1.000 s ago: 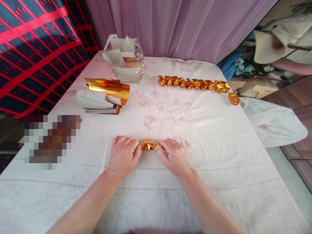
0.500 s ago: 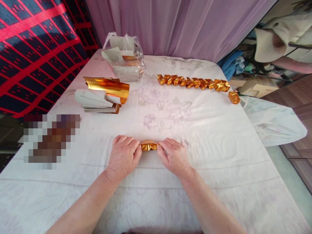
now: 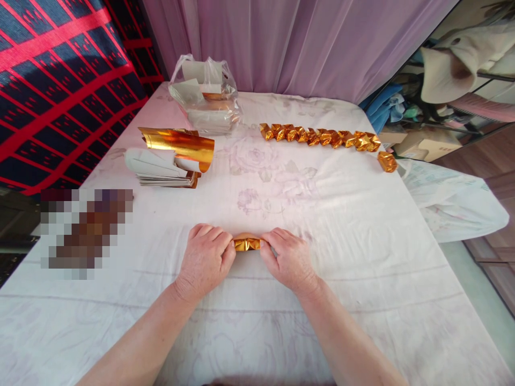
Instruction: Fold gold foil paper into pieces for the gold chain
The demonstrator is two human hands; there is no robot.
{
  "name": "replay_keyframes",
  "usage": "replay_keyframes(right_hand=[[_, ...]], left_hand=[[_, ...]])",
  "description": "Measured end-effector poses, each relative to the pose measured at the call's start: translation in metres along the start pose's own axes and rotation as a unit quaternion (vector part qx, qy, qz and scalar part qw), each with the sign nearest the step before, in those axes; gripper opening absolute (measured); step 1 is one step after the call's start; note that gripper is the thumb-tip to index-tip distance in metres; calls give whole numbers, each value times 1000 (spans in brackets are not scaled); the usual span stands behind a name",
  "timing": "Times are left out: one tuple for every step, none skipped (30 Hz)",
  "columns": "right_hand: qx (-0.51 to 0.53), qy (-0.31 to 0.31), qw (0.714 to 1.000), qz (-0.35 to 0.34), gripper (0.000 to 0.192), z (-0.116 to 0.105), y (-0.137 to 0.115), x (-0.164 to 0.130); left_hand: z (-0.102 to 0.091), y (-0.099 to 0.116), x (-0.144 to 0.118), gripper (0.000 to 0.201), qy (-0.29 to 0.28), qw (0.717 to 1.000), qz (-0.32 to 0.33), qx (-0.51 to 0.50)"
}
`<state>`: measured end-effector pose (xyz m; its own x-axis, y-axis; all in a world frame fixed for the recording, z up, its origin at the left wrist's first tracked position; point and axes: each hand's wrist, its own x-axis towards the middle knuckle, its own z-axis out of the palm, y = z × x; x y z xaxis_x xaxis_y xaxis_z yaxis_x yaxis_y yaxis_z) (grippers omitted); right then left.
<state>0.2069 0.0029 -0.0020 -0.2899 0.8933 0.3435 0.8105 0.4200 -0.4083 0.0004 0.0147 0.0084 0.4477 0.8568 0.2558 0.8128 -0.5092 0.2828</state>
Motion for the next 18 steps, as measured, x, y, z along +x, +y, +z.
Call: replay_keyframes(right_hand=[[-1,-1,1000,-2,23,0,0,0],[-1,-2,1000,-4,24,0,0,0],[-1,-3,1000,-5,24,0,0,0],[-1,-4,1000,-5,24,1,0,0],[-2,-3,1000,-4,24,1,0,0],[-2,-2,1000,-3,24,1,0,0],[-1,0,1000,-4,24,1,0,0],[0,2,1000,-5,24,1,0,0],[1,6,1000,-8,24,1,0,0],[3,9,1000,-10,24,1,0,0],[4,12,1000,-13,24,1,0,0],[5,15,1000,-15,24,1,0,0],[7,16,1000,-16,24,1,0,0],[8,16,1000,-16,24,1,-1,0],[8,16,1000,-16,24,1,-1,0],[9,15,1000,-14,24,1,-1,0],[8,16,1000,-13,24,1,-1,0],[7,19,1000,-11,24,1,-1,0]], left_hand=[[0,0,0,25,0,1000,-1,-1],[0,0,0,25,2,1000,-1,-1],[0,0,0,25,3,1000,0,-1],[0,0,0,25,4,1000,1,-1],[0,0,0,25,5,1000,1,0],[0,0,0,25,6,1000,1,1],[0,0,0,25,6,1000,1,2],[0,0,0,25,6,1000,0,3],[0,0,0,26,7,1000,0,4],[0,0,0,26,8,1000,0,4],[0,0,0,26,8,1000,0,5],[0,0,0,26,9,1000,0,5],[0,0,0,26,8,1000,0,5],[0,0,0,26,8,1000,-1,4],[0,0,0,26,7,1000,-1,3],[0,0,0,26,8,1000,-2,3],[0,0,0,26,8,1000,-2,3],[0,0,0,26,10,1000,-2,3]])
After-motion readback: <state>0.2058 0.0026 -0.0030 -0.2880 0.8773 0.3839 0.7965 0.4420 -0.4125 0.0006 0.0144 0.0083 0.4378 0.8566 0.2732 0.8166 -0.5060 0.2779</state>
